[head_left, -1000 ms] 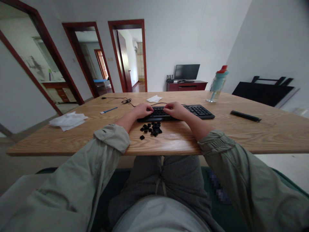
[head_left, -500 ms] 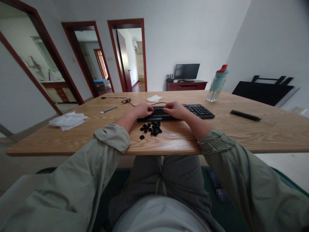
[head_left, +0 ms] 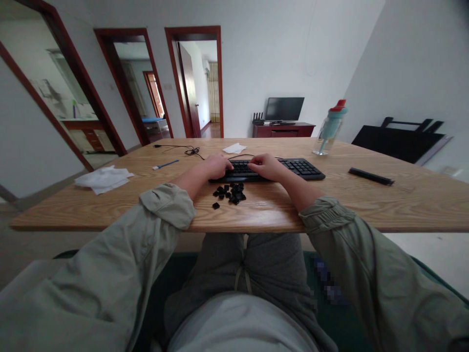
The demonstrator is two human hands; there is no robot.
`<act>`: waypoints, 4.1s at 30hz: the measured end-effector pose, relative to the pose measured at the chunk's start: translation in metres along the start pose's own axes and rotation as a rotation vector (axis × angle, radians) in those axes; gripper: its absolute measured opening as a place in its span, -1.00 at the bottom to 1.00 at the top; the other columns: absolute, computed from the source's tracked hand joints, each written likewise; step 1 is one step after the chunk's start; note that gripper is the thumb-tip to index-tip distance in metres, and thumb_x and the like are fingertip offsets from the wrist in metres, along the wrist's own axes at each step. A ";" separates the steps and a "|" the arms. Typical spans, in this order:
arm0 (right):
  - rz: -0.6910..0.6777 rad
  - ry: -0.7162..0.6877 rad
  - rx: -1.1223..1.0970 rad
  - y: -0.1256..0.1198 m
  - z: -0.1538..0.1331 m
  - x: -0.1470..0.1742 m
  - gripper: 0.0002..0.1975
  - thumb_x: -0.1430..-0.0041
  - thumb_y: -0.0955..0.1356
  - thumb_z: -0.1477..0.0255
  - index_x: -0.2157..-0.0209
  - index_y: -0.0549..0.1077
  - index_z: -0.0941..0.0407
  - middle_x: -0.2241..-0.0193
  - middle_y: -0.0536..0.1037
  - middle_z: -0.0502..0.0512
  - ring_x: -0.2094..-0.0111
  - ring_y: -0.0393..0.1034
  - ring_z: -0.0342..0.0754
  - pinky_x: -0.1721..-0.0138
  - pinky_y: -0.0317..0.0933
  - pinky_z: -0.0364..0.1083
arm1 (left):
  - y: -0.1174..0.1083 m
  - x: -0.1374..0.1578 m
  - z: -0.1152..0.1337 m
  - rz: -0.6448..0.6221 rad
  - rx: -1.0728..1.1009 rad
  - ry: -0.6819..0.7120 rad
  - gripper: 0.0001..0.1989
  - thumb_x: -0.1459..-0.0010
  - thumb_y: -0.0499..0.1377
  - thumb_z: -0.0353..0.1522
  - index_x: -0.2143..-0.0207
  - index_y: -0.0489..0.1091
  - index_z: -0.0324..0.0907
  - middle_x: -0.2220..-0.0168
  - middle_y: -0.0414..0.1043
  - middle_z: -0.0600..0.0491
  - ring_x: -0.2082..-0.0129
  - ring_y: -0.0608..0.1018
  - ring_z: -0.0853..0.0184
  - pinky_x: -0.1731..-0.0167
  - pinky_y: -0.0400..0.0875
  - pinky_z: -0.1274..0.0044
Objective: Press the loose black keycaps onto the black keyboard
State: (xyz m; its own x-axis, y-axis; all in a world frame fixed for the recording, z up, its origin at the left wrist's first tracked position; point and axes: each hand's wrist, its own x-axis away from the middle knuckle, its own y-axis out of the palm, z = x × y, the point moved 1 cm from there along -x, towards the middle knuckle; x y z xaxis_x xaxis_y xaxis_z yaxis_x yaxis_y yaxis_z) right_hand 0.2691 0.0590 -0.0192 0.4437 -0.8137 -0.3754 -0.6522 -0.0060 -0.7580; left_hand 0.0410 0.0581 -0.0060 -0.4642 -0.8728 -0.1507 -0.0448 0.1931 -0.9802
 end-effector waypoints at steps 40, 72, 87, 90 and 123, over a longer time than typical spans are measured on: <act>0.008 0.015 -0.004 -0.001 -0.001 0.000 -0.66 -0.16 0.31 0.24 0.33 0.57 0.23 0.52 0.48 0.04 0.46 0.25 -0.13 0.41 0.06 -0.13 | 0.023 0.008 -0.007 0.228 0.488 -0.009 -0.44 0.01 0.14 -0.54 -0.10 0.42 -0.17 0.08 0.59 0.07 0.09 0.59 0.31 -0.01 0.44 0.53; -0.014 0.042 0.025 -0.001 -0.003 0.000 -0.72 -0.17 0.33 0.30 0.33 0.57 0.23 0.51 0.49 0.02 0.46 0.26 -0.14 0.40 0.07 -0.14 | 0.004 -0.004 -0.007 0.088 0.495 -0.067 -0.75 -0.19 0.21 -0.40 0.12 0.60 -0.21 0.22 0.61 0.02 0.29 0.57 0.34 0.15 0.44 0.55; -0.022 0.025 0.022 -0.002 -0.004 0.001 -0.74 -0.18 0.33 0.32 0.35 0.56 0.22 0.51 0.50 0.02 0.46 0.27 -0.14 0.39 0.08 -0.14 | -0.002 -0.008 -0.009 0.023 0.467 -0.052 -0.76 -0.13 0.23 -0.38 0.15 0.61 -0.20 0.25 0.62 0.04 0.31 0.56 0.37 0.27 0.40 0.60; -0.035 0.031 0.014 -0.002 -0.005 0.001 -0.74 -0.17 0.32 0.32 0.36 0.56 0.22 0.52 0.48 0.01 0.47 0.24 -0.15 0.40 0.06 -0.14 | 0.000 -0.009 -0.010 0.023 0.437 -0.049 -0.75 -0.14 0.23 -0.35 0.15 0.61 -0.20 0.25 0.62 0.05 0.31 0.56 0.37 0.28 0.40 0.59; -0.065 0.025 0.046 -0.001 -0.003 0.002 -0.73 -0.21 0.32 0.31 0.33 0.57 0.21 0.50 0.51 0.03 0.47 0.26 -0.16 0.40 0.07 -0.14 | -0.014 -0.024 -0.017 -0.177 0.297 -0.027 -0.48 -0.13 0.19 -0.18 -0.13 0.39 -0.19 -0.09 0.45 -0.06 0.05 0.51 0.26 0.08 0.39 0.55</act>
State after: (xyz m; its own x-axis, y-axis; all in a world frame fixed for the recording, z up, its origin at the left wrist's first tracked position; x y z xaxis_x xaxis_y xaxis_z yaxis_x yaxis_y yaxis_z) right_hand 0.2685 0.0556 -0.0173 0.4684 -0.8265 -0.3121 -0.5938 -0.0329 -0.8040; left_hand 0.0375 0.0843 0.0139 -0.4483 -0.8935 0.0257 0.1389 -0.0981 -0.9854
